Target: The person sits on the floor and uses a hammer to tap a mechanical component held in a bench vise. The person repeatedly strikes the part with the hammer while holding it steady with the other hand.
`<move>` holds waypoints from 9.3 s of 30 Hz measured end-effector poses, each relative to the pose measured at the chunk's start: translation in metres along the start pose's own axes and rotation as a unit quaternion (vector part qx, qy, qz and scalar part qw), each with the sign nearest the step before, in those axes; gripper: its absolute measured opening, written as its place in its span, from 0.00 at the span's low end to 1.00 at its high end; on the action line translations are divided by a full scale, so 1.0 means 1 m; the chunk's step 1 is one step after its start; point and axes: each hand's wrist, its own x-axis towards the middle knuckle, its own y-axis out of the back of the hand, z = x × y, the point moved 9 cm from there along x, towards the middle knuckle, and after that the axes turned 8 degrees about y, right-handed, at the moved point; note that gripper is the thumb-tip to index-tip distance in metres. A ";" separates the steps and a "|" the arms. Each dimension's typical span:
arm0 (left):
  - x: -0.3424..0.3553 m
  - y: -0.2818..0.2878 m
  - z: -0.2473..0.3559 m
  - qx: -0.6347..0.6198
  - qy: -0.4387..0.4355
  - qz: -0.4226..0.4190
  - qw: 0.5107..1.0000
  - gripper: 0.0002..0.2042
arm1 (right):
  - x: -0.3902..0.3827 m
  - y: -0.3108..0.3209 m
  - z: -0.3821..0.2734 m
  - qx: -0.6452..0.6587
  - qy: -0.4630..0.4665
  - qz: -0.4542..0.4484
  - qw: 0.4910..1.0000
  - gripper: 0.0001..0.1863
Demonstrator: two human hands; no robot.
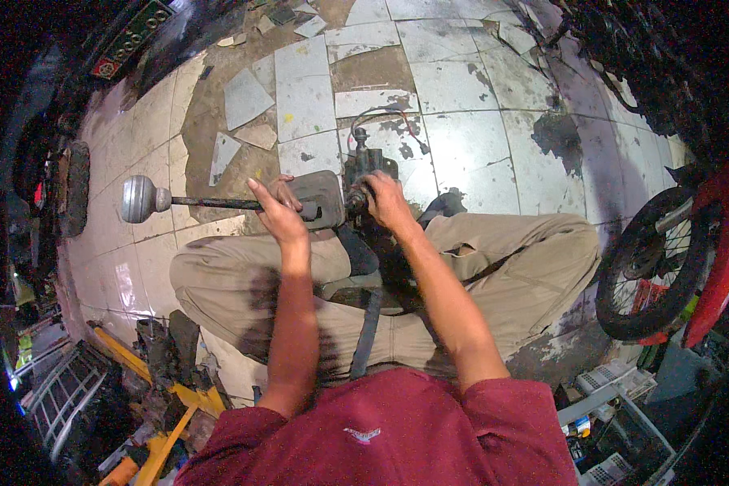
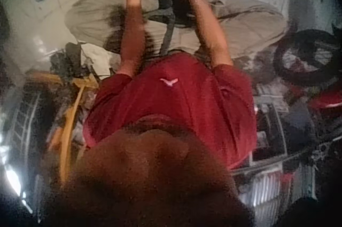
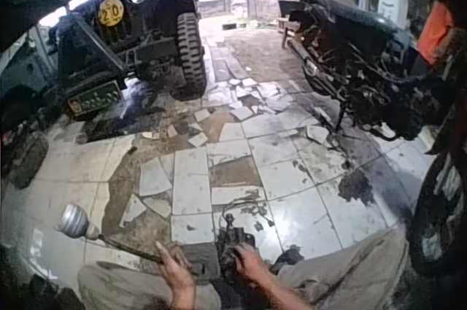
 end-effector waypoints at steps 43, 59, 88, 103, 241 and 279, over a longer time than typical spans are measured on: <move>-0.001 0.002 -0.005 0.003 0.039 0.019 0.999 0.27 | -0.015 -0.002 0.008 -0.013 -0.041 0.022 0.999 0.10; -0.004 0.002 -0.004 0.008 0.049 0.021 0.999 0.28 | -0.024 -0.002 0.031 0.001 -0.140 -0.018 0.990 0.13; -0.004 0.000 -0.004 -0.009 0.034 0.011 0.999 0.28 | -0.038 0.013 0.062 0.013 -0.194 0.020 0.981 0.09; -0.005 0.004 -0.009 -0.028 0.082 0.018 0.996 0.27 | -0.021 -0.023 -0.055 -0.039 -0.061 -0.174 0.982 0.38; -0.014 0.016 -0.019 0.008 0.083 0.043 0.996 0.29 | -0.042 -0.036 -0.060 -0.028 -0.151 -0.184 0.971 0.39; -0.009 0.007 -0.013 -0.027 0.069 0.031 0.997 0.26 | -0.039 -0.035 -0.024 -0.024 -0.181 -0.174 0.968 0.39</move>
